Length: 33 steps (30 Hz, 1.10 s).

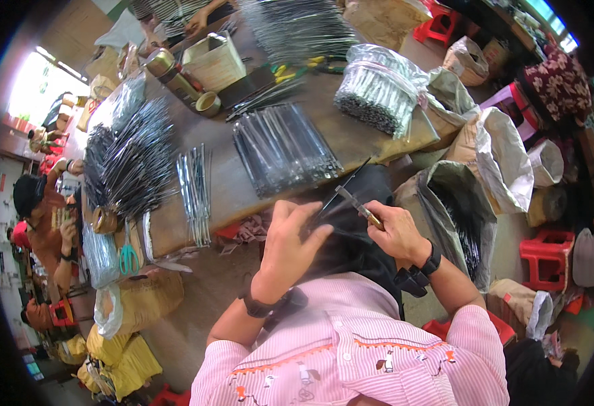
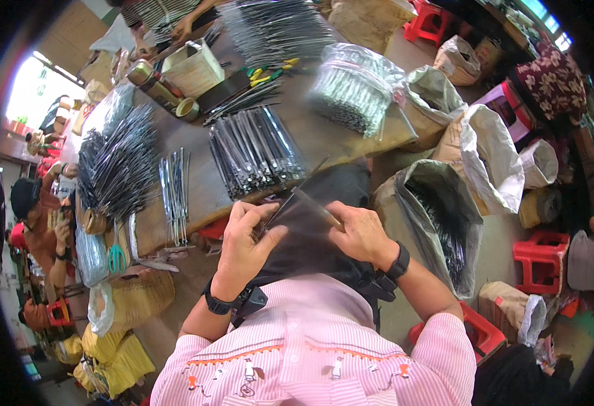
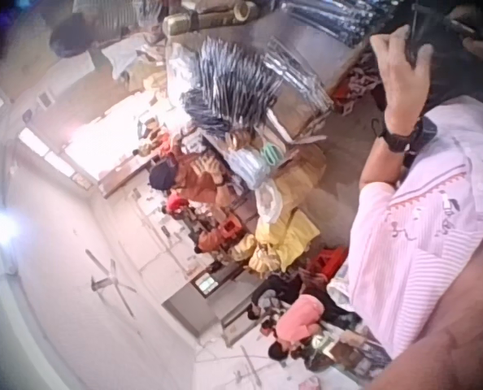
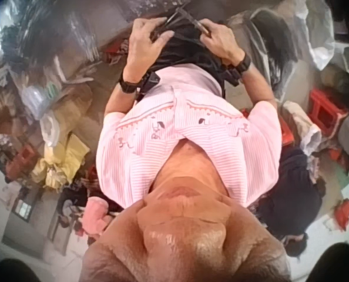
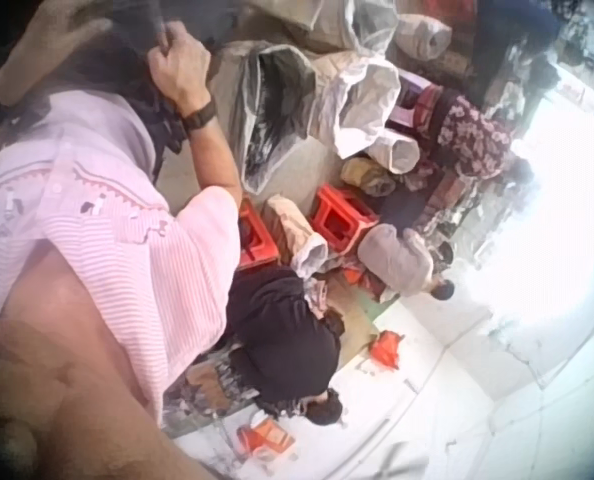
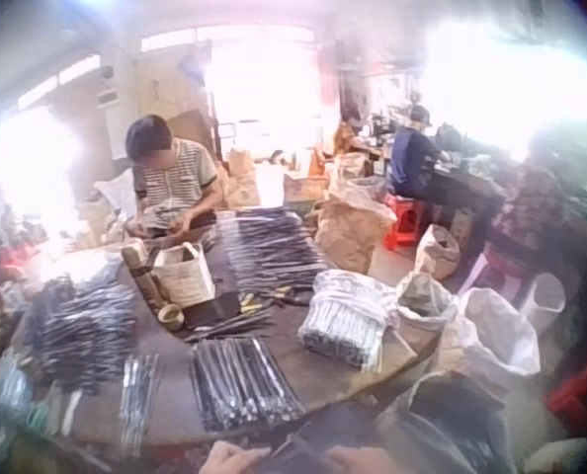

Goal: The person repeatedly picks up thin metal rods from a table, bends each one with pliers, and places the bent pieces back on the table. The process is repeated continuously throughout the clip.

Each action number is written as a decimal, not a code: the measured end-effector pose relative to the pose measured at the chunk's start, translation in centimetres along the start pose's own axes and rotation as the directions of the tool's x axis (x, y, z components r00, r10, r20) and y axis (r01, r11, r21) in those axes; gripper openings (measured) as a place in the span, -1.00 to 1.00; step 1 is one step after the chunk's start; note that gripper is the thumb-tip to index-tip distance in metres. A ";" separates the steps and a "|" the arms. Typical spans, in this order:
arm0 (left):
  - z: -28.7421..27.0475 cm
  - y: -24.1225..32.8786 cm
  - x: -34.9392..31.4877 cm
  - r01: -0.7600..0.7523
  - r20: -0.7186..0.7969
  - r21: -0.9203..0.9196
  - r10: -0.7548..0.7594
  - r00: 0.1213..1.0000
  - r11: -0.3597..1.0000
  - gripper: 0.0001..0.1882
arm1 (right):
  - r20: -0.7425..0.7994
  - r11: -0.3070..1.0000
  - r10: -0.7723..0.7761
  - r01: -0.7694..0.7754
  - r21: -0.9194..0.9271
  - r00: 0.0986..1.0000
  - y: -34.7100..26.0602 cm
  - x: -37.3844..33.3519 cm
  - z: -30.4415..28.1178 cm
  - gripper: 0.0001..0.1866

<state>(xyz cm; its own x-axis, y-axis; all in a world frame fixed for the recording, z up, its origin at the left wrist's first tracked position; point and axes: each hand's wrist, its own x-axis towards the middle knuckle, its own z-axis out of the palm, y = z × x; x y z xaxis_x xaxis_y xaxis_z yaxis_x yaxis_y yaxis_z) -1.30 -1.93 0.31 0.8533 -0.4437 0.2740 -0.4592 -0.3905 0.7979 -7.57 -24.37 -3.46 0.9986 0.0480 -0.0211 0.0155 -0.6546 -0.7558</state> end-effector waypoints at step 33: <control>-1.8 -5.5 0.6 0.188 -0.203 0.042 -0.176 0.963 0.981 -0.91 | -0.263 0.893 -0.448 0.414 -0.178 0.854 -2.0 4.2 2.4 -0.57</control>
<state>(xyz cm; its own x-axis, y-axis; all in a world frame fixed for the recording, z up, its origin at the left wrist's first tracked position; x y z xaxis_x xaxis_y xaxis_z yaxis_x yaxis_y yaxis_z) 2.24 1.39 -2.96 0.9529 -0.1950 0.2323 -0.3004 -0.5007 0.8118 -3.57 -21.01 -3.61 0.8594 0.1361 0.4929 0.4359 -0.6989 -0.5670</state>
